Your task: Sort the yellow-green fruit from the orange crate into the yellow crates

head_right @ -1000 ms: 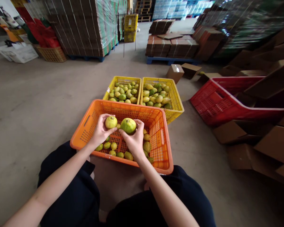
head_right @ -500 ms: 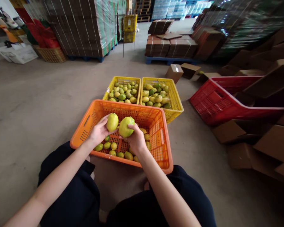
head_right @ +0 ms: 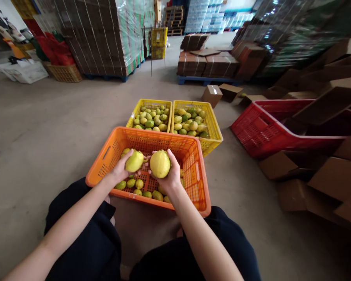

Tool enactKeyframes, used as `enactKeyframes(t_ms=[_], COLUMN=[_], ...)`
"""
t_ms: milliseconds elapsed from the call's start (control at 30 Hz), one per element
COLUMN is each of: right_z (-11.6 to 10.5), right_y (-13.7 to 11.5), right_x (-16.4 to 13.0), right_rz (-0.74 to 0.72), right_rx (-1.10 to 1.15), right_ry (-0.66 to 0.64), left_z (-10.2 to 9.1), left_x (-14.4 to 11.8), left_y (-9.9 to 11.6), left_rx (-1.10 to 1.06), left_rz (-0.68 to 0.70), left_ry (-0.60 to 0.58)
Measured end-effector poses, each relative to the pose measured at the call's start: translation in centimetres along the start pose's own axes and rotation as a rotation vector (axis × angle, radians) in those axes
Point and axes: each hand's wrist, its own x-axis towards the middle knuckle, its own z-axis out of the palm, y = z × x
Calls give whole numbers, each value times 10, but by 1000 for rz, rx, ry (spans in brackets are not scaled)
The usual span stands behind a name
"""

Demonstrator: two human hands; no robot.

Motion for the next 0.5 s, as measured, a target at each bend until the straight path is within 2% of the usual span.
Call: enactKeyframes(t_ms=[133, 233, 300, 367, 400, 500], right_z=[4, 9, 12, 13, 12, 10], right_y=[-14, -31, -42, -51, -54, -61], right_x=[-4, -12, -18, -24, -26, -32], right_rz=[-33, -51, -67, -85, -93, -110], right_rx=[89, 168, 184, 187, 188, 193], right_ry=[65, 128, 160, 170, 164, 124], left_z=[4, 3, -2, -8, -12, -20], left_x=[1, 5, 14, 29, 39, 76], left_y=[-35, -63, -70, -58, -45, 20], left_rx=[246, 247, 189, 141, 130, 148], left_rz=[-278, -458, -519, -491, -452, -262], left_ry=[-52, 96, 231, 338, 382, 451])
